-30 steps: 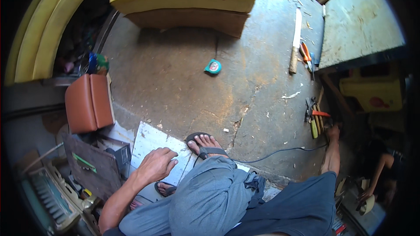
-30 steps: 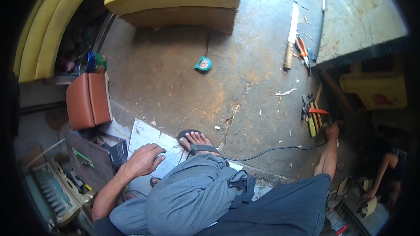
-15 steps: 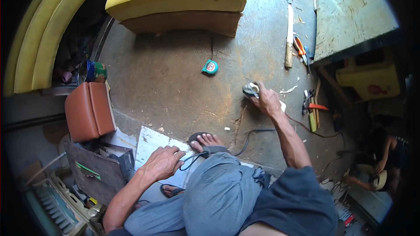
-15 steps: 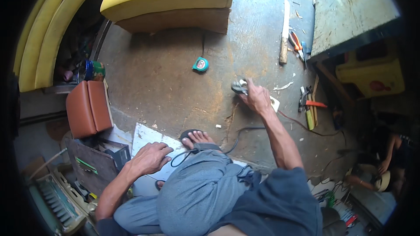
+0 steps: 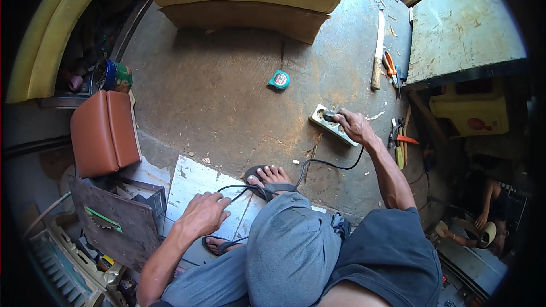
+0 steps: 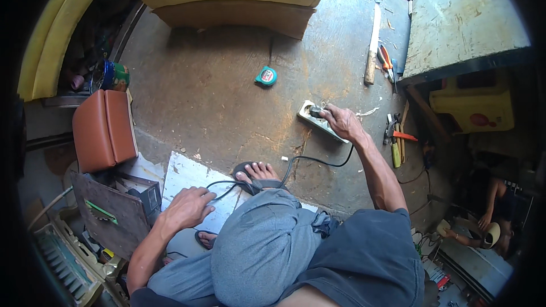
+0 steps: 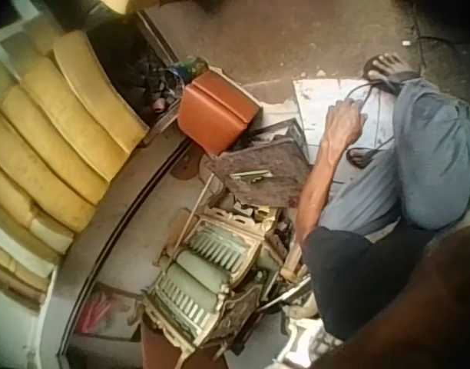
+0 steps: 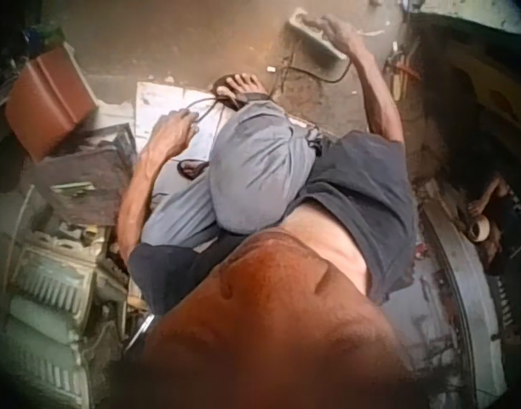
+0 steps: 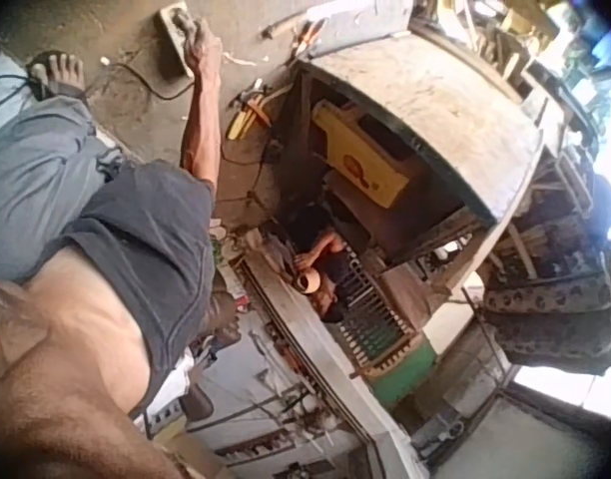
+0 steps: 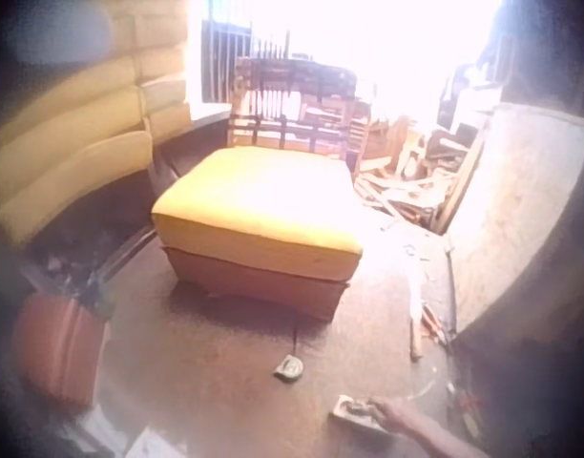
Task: The person measures a yellow foam cushion and a wooden plank using a tape measure and pencil. They then plug in a power tool and use a circular saw to cut the wooden plank on a workbench.
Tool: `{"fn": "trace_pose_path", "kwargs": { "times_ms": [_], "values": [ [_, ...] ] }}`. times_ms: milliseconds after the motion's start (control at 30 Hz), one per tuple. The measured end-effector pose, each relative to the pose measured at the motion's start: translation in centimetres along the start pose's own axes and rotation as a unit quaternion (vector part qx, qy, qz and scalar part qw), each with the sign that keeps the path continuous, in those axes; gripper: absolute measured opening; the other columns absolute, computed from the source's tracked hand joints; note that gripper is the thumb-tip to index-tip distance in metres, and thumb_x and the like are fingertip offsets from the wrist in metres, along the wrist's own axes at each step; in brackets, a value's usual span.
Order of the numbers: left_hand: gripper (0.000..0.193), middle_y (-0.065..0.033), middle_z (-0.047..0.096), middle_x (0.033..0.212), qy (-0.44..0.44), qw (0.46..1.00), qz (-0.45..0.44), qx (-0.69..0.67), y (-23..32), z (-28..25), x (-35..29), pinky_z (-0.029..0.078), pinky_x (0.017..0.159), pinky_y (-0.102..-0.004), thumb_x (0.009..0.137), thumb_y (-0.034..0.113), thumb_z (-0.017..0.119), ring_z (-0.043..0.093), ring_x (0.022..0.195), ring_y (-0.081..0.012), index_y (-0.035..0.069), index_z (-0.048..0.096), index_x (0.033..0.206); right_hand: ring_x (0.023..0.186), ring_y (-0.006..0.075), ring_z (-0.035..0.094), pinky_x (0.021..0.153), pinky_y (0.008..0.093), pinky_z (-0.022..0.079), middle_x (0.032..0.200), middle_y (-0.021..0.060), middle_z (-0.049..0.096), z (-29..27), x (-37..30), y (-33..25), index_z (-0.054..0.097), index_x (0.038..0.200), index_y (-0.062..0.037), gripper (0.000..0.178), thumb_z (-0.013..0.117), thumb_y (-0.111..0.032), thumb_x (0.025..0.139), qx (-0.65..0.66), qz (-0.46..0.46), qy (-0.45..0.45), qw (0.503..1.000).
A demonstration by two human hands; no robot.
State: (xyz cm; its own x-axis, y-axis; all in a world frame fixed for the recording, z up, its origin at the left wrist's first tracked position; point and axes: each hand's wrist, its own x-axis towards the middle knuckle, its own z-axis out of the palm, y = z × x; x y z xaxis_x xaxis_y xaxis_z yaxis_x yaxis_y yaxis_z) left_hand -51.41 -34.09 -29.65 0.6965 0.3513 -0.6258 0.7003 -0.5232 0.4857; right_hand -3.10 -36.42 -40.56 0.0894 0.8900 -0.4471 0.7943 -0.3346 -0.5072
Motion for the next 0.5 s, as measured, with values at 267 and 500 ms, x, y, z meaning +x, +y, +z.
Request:
{"fn": "trace_pose_path", "kwargs": {
  "times_ms": [267, 500],
  "values": [
    [0.027, -0.0171, 0.064, 0.104, 0.079, 0.997, -0.010, 0.023, -0.4, -2.0, 0.2, 0.047, 0.088, -0.0466, 0.092, 0.021, 0.062, 0.061, 0.100, -0.0352, 0.002, 0.063, 0.110, 0.084, 0.0304, 0.066, 0.076, 0.0411, 0.049, 0.087, 0.0177, 0.067, -0.4, 4.0, 1.4, 0.065, 0.103, -0.0019, 0.044, 0.048, -0.042, 0.102, -0.018, -0.020, -0.090, 0.996],
    [0.026, -0.0171, 0.063, 0.102, 0.076, 0.997, -0.009, 0.021, -0.7, -1.6, 0.5, 0.047, 0.087, -0.0472, 0.092, 0.022, 0.062, 0.061, 0.098, -0.0353, 0.002, 0.064, 0.109, 0.089, 0.0327, 0.067, 0.079, 0.0417, 0.050, 0.091, 0.0174, 0.069, 0.3, 4.5, 1.6, 0.066, 0.105, -0.0042, 0.044, 0.048, -0.044, 0.102, -0.034, -0.015, -0.114, 0.993]
  ]
}}
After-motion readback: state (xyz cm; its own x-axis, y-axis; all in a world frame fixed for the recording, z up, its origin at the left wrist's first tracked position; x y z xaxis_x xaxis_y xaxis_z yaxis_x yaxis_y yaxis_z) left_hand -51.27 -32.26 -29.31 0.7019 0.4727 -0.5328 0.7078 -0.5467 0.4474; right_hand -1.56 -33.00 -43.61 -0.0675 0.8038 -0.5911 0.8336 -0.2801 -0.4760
